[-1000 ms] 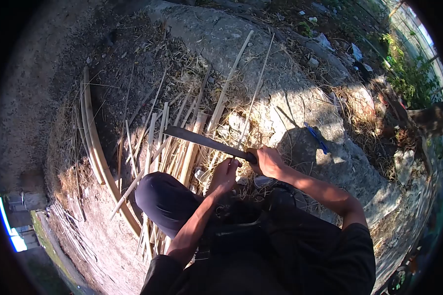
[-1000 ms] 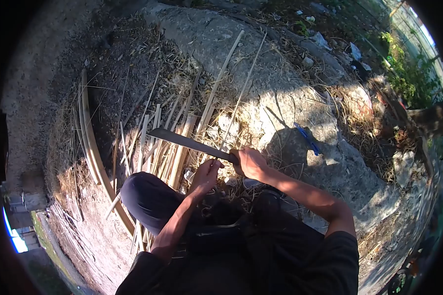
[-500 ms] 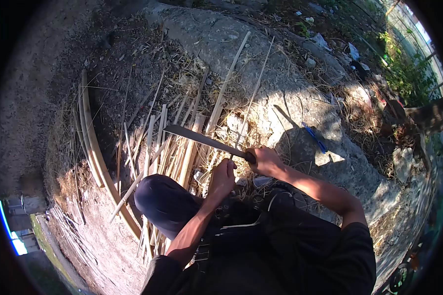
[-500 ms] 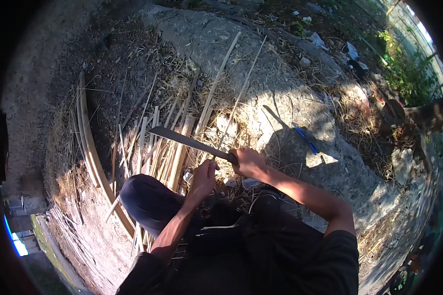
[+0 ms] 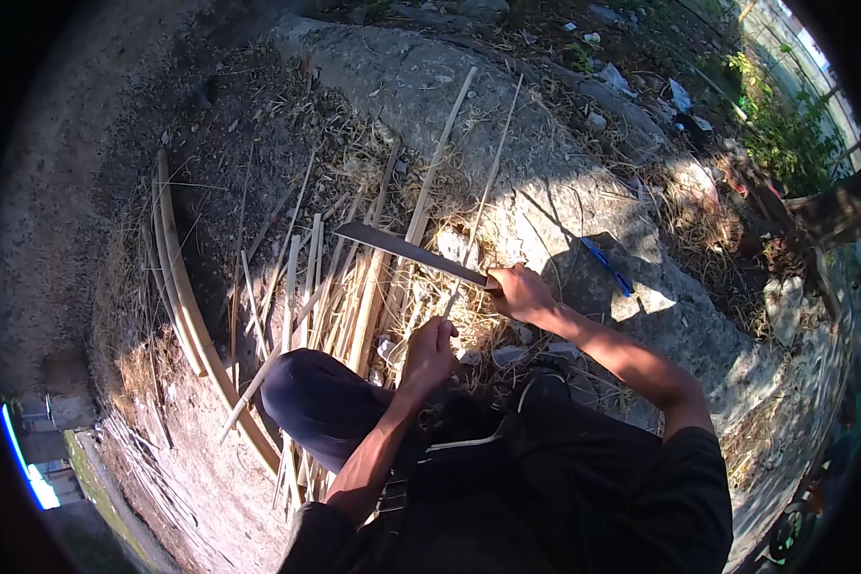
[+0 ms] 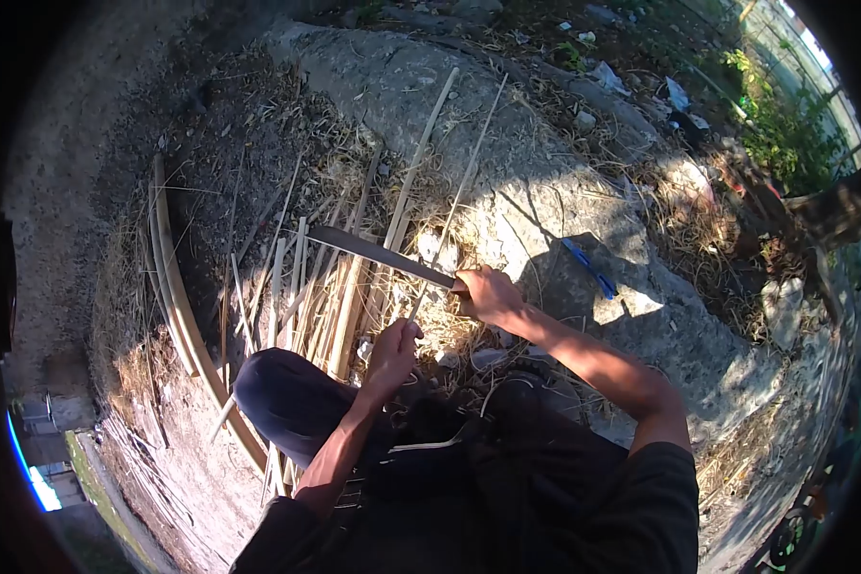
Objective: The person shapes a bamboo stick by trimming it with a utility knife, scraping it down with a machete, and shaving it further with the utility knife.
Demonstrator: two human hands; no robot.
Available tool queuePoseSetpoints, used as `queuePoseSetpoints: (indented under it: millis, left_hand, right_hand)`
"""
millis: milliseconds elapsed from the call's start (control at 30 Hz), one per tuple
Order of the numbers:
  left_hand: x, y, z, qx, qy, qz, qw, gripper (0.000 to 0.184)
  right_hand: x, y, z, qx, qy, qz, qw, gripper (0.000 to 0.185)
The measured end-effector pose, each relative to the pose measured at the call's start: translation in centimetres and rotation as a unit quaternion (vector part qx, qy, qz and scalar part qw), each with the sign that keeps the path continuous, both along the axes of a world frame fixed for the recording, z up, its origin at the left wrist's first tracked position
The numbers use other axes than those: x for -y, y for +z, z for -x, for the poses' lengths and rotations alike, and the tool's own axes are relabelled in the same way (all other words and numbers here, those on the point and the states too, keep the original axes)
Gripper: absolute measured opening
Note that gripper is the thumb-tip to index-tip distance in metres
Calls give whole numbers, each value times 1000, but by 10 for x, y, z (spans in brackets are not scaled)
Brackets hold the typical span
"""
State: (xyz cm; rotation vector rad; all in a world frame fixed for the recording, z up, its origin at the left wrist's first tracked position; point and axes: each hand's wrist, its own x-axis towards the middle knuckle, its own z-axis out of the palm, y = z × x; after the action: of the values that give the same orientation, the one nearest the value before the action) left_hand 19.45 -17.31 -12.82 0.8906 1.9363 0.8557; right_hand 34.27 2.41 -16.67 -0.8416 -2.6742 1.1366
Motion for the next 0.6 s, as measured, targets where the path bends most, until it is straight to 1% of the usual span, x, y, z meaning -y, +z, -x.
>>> queuePoseSetpoints:
  millis: [33,67,133,200,233,267,333,367,400,433,467,500,533,600]
  left_hand:
    - [-2,1,-1,-26,2,0,1000,33]
    - [-2,3,-1,-53,6,0,999,33]
    - [3,3,0,-76,1,-1,997,31]
    - [11,-1,0,-148,-10,-52,988,29]
    - [11,13,1,-202,-31,-16,979,25]
    - [12,21,1,-205,-31,-18,978,25]
    - [17,32,1,-286,-51,30,956,23]
    - [20,30,4,-325,-74,-27,943,20]
    - [23,22,6,-328,-73,-28,941,20]
    - [25,12,7,-319,-52,-59,945,19]
    - [27,3,9,-308,-31,-89,947,19]
    - [15,30,13,-300,-100,69,946,25]
    - [16,33,10,-302,-101,69,945,25]
    - [19,35,3,-387,-64,-25,920,15]
  right_hand:
    - [7,2,2,33,44,-36,998,24]
    - [17,4,0,40,28,-5,999,30]
    - [19,14,-2,9,57,-64,996,34]
    - [2,-11,-10,-82,72,-183,977,32]
    - [-11,-9,-7,-9,58,-140,988,32]
    - [-20,-8,-1,32,33,-131,990,28]
    - [-28,11,2,31,-16,-103,994,22]
    - [-29,2,0,-40,2,-139,989,16]
    - [-26,-2,2,-56,5,-147,987,16]
    - [-18,-1,3,-107,44,-187,976,17]
    - [-10,-1,6,-73,63,-117,988,17]
    - [-2,4,11,-35,76,-49,995,17]
    - [11,10,12,-40,69,-14,997,15]
    - [19,10,11,-72,91,-79,990,19]
